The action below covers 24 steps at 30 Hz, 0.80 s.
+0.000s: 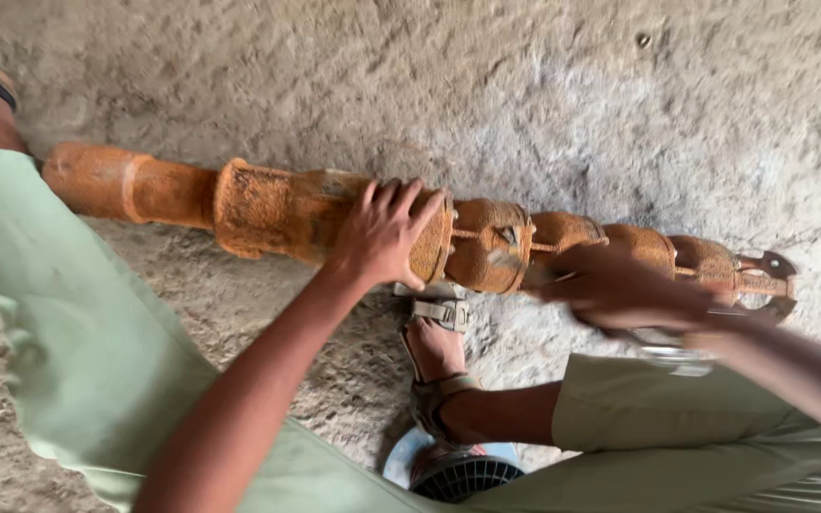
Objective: The person uses a wrench to tighten bolts on a long, rusty, segmented metal object lying on the floor. They systematically move along the object, securing each bolt in sequence.
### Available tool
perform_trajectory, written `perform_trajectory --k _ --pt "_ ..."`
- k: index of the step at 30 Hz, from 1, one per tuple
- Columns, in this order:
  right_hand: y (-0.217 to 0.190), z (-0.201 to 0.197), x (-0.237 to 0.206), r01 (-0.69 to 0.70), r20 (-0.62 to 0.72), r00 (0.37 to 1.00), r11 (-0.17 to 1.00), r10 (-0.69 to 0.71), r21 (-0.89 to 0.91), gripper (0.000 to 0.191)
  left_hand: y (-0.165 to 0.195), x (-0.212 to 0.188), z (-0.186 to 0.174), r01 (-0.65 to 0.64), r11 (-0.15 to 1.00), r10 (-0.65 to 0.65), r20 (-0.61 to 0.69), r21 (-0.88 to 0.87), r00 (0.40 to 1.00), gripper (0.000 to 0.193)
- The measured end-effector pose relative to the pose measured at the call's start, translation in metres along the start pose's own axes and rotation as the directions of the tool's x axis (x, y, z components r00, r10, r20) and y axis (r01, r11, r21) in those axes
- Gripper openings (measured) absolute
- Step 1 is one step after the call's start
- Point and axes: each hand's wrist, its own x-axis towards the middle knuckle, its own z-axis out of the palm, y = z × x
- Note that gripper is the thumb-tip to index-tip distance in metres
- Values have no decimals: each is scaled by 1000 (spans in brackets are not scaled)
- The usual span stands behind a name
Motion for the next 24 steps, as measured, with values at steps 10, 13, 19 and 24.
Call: perform_trajectory --k 10,13,19,24 --pt "-37 -10 90 43 110 992 984 -62 171 25 -17 9 14 -87 995 84 -64 -56 994 150" --pt "-50 -25 87 -160 108 986 893 126 420 23 -16 9 5 -75 996 74 -25 -54 997 149" --pt "-68 -50 96 -150 180 978 959 108 239 29 -13 6 -5 -70 998 70 -37 0 997 147" --pt "-76 -59 100 -121 236 969 979 80 165 31 -13 9 -7 -36 999 37 49 -16 998 147"
